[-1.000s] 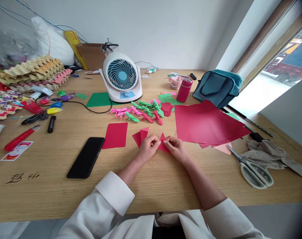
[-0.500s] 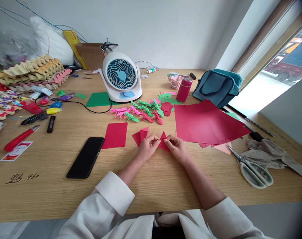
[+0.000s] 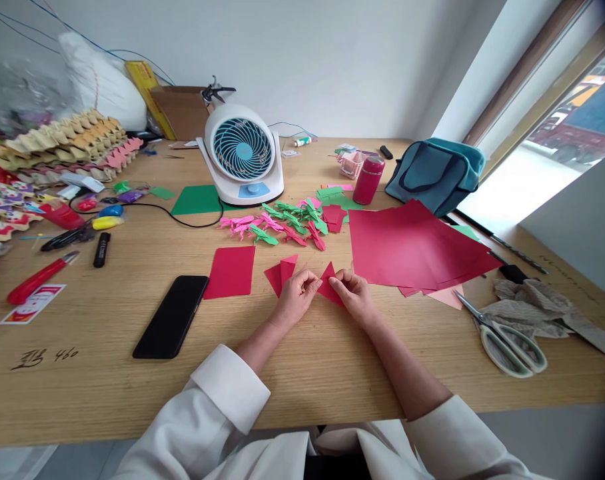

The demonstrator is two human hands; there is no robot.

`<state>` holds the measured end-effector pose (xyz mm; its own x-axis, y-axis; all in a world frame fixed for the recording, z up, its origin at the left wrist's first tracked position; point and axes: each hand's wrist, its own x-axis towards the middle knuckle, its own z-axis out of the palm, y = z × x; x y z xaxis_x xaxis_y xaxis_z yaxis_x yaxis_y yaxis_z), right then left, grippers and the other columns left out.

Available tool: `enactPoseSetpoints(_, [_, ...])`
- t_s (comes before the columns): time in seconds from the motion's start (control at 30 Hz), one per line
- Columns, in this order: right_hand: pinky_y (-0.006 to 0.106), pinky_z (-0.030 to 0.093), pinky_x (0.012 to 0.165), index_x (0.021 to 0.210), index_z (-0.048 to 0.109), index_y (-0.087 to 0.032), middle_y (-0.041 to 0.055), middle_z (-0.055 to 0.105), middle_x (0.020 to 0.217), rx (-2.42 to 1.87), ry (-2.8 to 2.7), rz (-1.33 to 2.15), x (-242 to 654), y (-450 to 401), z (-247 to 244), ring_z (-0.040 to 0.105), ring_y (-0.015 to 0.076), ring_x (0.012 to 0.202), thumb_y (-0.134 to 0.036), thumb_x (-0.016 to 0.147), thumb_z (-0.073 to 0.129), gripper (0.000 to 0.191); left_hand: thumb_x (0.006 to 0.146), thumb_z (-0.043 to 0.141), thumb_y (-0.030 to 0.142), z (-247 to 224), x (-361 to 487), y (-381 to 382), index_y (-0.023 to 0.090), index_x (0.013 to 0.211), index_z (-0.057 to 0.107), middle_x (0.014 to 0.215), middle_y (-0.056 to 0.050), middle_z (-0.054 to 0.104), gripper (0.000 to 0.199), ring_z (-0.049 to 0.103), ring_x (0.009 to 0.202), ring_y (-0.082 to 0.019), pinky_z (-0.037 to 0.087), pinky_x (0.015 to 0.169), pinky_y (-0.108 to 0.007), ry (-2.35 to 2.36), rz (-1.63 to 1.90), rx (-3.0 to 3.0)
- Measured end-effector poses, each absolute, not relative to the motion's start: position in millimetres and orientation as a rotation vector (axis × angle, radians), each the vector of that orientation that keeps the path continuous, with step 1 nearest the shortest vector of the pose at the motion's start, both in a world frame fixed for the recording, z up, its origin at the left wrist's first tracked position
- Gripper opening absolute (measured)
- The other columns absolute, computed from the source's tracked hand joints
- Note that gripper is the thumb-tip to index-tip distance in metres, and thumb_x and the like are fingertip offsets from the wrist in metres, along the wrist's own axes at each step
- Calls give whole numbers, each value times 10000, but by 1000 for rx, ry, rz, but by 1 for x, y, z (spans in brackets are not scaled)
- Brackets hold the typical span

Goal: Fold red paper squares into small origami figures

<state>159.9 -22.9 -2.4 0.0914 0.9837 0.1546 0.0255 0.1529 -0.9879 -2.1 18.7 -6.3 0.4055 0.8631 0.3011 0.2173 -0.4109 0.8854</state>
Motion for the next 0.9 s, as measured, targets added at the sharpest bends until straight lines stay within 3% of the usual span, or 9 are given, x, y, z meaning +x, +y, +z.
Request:
enactPoseSetpoints(0.33, [250,289,514,694,536,-203,-47,440,587,-1181,-1185,1088,159,-24,4,342,106,533,-592,795,642,415,914,490,301,-9,-2,20,195,709,444,642,36,448,236,434,636,-121,343,624,-244,1036,1028,1929])
enactPoseSetpoints(0.57, [260,350,569,727,561,-204,-23,533,634,-1222,-1370,1104,161,-29,5,457,132,592,-562,831,624,378,924,486,383,-13,-6,24,199,711,450,565,48,419,284,411,559,-113,334,543,-232,1098,1135,1711])
enactPoseSetpoints(0.73, [268,328,542,656,538,-209,-24,513,580,-1225,-1305,968,160,-25,-9,430,126,549,-539,826,638,385,901,520,449,-12,-6,23,187,766,502,594,46,465,296,420,533,-96,340,514,-218,997,1086,1580])
enactPoseSetpoints(0.9, [258,327,537,665,557,-200,-31,511,577,-1226,-1247,924,162,-24,-7,423,114,541,-520,814,665,369,899,537,382,-4,-7,21,186,749,505,620,39,461,249,423,572,-101,351,548,-218,975,1103,1697])
